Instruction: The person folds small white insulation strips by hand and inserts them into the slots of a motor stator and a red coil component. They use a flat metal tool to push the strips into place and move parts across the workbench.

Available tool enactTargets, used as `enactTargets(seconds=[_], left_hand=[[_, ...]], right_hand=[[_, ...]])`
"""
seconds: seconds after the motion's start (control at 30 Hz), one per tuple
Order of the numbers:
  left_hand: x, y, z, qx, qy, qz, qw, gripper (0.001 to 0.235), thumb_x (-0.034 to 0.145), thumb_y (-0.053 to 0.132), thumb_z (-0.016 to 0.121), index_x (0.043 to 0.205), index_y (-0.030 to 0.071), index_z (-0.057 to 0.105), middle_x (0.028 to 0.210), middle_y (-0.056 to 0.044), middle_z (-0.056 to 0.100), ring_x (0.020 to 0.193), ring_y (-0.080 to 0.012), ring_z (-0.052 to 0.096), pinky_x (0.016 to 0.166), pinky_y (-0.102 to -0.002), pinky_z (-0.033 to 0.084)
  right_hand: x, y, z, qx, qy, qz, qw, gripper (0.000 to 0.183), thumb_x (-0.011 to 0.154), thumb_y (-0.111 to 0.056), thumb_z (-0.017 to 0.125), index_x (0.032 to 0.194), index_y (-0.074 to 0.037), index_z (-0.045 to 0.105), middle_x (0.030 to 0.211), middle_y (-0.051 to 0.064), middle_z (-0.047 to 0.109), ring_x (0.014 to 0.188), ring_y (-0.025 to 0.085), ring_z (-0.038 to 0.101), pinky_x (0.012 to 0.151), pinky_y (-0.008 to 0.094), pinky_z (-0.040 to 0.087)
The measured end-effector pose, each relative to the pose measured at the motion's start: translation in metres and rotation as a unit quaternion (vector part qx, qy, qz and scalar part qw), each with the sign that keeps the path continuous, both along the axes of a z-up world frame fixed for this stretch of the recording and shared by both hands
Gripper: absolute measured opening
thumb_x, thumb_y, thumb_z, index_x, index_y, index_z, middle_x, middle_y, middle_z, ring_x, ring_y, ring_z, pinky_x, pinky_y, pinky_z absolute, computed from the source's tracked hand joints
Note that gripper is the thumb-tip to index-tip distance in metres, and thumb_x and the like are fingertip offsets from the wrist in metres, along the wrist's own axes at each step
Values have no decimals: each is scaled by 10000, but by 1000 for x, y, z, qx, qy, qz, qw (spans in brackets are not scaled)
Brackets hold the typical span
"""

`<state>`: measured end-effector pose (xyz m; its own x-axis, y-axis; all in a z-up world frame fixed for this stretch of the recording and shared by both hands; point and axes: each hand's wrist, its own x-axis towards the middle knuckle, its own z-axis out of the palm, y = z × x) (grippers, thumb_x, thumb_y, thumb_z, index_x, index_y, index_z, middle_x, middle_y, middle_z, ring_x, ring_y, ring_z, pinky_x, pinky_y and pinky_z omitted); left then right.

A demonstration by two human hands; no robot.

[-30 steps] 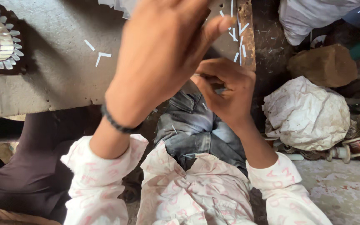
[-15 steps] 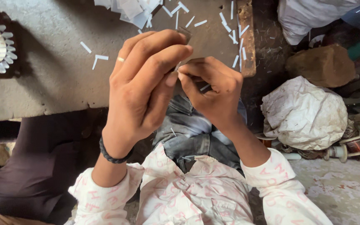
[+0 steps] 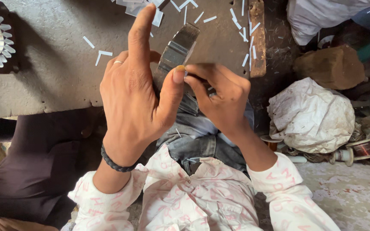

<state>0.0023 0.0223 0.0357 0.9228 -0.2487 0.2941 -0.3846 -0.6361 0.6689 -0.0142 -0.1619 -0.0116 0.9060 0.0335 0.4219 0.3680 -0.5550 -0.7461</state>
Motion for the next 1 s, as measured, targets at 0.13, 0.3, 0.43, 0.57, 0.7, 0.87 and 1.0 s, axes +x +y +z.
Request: enactTargets(seconds=[0.13,0.3,0.43,0.57,0.7,0.87,1.0], left_hand=[[3,3,0,-8,11,-15,1000,666,1166,506,473,1623,59,285,938,-112,723,944,-274,729,866,-367,503],[7,6,-2,-32,16,-44,998,633,1186,500,403,1620,71,237,1109,-118,747,955,-274,717,863,-358,514],[13,5,2,-24,27,-51,998,678,1181,518,421,1649,61,240,996,-110,743,912,-290,736,817,-378,502],[20,-4,9,6,-6,-43,999,664,1165,471,479,1602,22,257,913,-116,727,863,-329,707,807,-410,502],[35,-18,14,3,-30,-40,999,614,1169,372,557,1489,-87,302,760,-102,664,737,-336,652,757,-451,469],[48,-34,19,25,-73,-45,996,505,1136,293,608,1376,-107,413,738,-126,621,687,-362,603,685,-464,416],[58,-45,25,-8,-91,-43,995,374,1118,327,622,1189,-19,499,661,-127,585,653,-371,576,703,-472,411]], right_hand=[[19,-8,1,-70,-44,-16,996,397,895,-179,926,1113,-2,645,964,92,726,843,206,733,739,307,582],[32,-9,4,-15,3,-9,1000,394,852,-150,948,1060,-16,641,916,70,723,809,174,755,704,286,609],[35,-8,5,-11,11,-9,1000,403,808,-152,960,1008,-12,640,884,67,712,776,170,750,672,283,602],[35,-16,8,-46,0,21,999,416,821,-156,968,1016,-10,632,918,69,708,819,186,739,705,303,585],[35,-20,10,-36,13,15,999,356,826,-115,924,987,-11,625,897,72,695,766,186,719,665,296,577],[40,-12,0,-62,15,-40,997,241,917,-68,864,973,-13,637,793,77,638,664,194,654,602,318,495],[36,-20,-2,-6,12,-6,1000,228,909,-52,832,994,-13,624,834,70,643,702,171,674,625,283,531]])
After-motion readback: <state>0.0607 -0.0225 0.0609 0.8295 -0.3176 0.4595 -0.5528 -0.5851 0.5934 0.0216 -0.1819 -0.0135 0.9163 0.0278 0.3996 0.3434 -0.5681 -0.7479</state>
